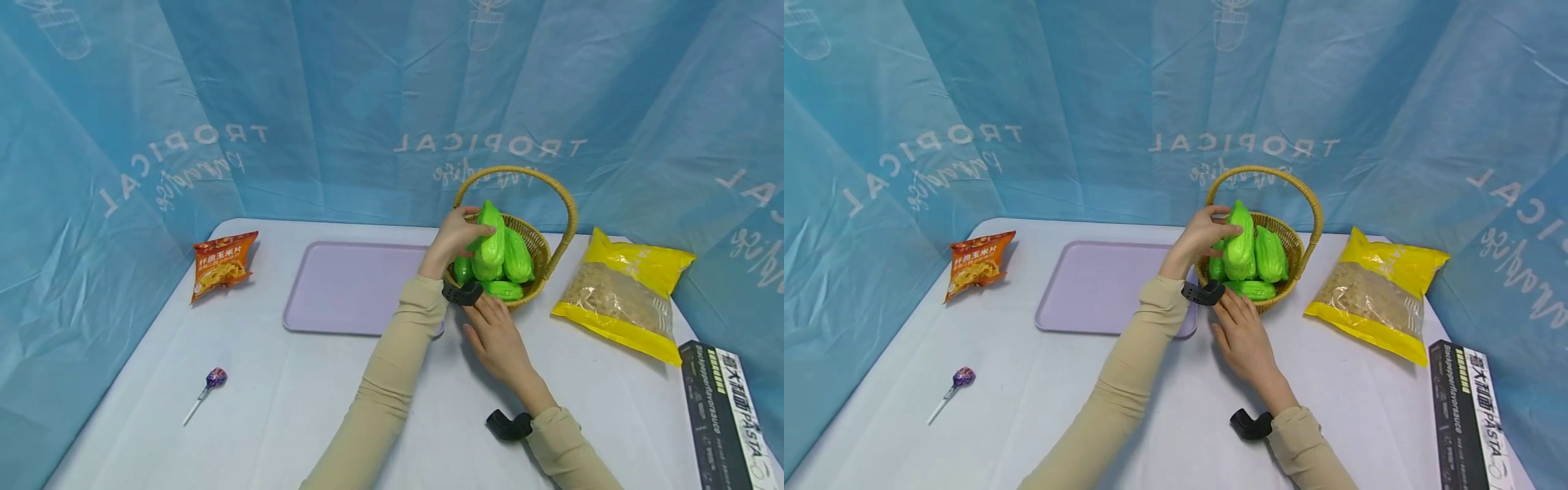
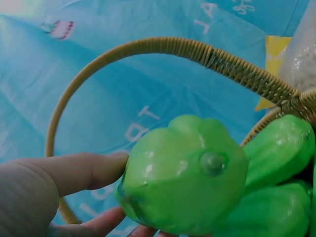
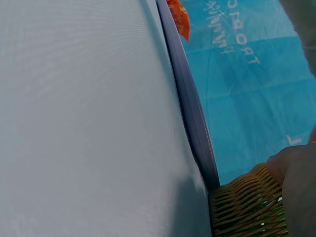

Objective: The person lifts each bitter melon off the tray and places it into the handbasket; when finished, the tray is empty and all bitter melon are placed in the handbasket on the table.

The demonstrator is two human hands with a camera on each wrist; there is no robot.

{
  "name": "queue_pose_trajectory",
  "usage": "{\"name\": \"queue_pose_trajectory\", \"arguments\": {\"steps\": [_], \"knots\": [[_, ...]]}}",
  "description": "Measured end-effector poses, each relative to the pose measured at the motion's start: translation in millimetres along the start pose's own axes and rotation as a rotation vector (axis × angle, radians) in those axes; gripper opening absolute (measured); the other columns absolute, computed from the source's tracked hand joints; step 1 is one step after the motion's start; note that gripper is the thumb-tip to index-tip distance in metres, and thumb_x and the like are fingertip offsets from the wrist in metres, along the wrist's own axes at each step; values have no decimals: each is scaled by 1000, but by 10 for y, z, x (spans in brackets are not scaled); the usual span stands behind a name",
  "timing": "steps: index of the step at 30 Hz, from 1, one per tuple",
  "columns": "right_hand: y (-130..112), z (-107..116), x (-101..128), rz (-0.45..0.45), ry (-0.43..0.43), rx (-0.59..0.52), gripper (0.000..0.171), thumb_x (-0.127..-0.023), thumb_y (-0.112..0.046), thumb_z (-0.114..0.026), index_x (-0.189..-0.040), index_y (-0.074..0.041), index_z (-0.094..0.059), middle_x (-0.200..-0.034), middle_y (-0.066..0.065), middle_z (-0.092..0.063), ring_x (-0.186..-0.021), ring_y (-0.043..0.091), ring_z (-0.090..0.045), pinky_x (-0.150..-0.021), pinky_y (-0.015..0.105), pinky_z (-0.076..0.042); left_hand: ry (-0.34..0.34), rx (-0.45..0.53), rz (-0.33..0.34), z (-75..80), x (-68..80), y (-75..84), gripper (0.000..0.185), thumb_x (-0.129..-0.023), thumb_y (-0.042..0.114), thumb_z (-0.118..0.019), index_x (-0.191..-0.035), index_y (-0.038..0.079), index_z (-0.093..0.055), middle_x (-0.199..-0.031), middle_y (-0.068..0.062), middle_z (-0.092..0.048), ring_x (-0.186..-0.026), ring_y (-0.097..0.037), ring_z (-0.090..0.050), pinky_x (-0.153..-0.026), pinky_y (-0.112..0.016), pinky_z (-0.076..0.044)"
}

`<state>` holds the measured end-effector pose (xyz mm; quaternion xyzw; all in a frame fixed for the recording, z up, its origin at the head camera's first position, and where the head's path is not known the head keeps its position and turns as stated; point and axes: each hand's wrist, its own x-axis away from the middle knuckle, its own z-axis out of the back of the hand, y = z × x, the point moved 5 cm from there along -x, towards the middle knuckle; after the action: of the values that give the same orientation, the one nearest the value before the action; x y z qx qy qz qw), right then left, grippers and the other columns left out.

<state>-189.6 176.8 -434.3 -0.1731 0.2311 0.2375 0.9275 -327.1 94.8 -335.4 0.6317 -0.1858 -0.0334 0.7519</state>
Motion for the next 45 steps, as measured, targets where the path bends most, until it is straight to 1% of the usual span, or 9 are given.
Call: {"name": "queue_pose_trajectory", "arguments": {"steps": [7, 14, 17, 20, 24, 33, 37, 41, 45], "knots": [[-8, -9, 1, 35, 26, -7, 44, -88, -6, -65, -130, 4, -59, -132, 20, -57, -122, 36, -51, -110, 50, -31, 66, -153, 15, -179, -117, 134, 56, -90, 22, -69, -142, 17, -48, -139, -6, -54, -118, -24, -58, -78, -39, -58], [-46, -22, 13, 109, 68, 1, 35, -86, -6, -65, -119, 7, -63, -126, 22, -60, -121, 39, -51, -105, 50, -34, 169, -369, -52, -305, -142, 139, 46, -91, 18, -65, -134, 9, -53, -122, -9, -63, -99, -23, -64, -67, -30, -54], [-56, -34, 11, 110, 74, 12, 33, -85, -7, -65, -116, 6, -65, -127, 23, -60, -122, 40, -51, -105, 53, -34, 195, -431, -59, -333, -159, 150, 29, -90, 16, -65, -117, 6, -62, -101, -9, -66, -79, -20, -61, -59, -27, -48], [-64, -58, 9, 98, 61, 23, 33, -87, -8, -64, -118, 5, -64, -130, 24, -59, -123, 40, -51, -104, 54, -34, 200, -484, -57, -338, -192, 141, 11, -90, 18, -65, -94, 8, -62, -77, -4, -58, -63, -17, -51, -50, -27, -41], [-71, -74, 0, 91, 49, 28, 31, -87, -8, -62, -116, 4, -65, -131, 23, -59, -123, 39, -51, -104, 54, -34, 207, -543, -51, -337, -234, 114, 14, -91, 22, -64, -85, 11, -57, -70, -1, -50, -59, -16, -49, -49, -27, -40], [-64, -81, -24, 102, 51, 19, 33, -87, -8, -63, -117, 7, -65, -129, 23, -59, -123, 40, -50, -105, 52, -34, 176, -637, -25, -310, -221, 147, 23, -94, 36, -62, -87, 14, -61, -76, 0, -55, -66, -14, -54, -54, -27, -42], [-56, -84, -56, 86, 41, -3, 40, -87, -8, -64, -124, 7, -61, -131, 22, -57, -124, 38, -49, -107, 52, -32, 147, -678, -26, -234, -190, 235, 32, -96, 40, -58, -114, 14, -63, -103, -1, -66, -88, -17, -64, -66, -31, -51], [-28, -95, -69, 31, -24, -9, 46, -89, -12, -64, -133, 1, -57, -137, 19, -53, -128, 36, -47, -112, 51, -28, 23, -658, -119, -164, -118, 327, 49, -98, 40, -56, -140, 17, -50, -137, -1, -58, -119, -19, -59, -90, -34, -52], [-7, -71, -78, -16, -104, 3, 51, -91, -20, -65, -138, -4, -53, -143, 18, -50, -134, 37, -43, -115, 51, -25, -125, -597, -244, -33, 26, 355, 51, -100, 36, -53, -145, 16, -44, -146, -6, -49, -129, -21, -51, -100, -35, -48]]}}
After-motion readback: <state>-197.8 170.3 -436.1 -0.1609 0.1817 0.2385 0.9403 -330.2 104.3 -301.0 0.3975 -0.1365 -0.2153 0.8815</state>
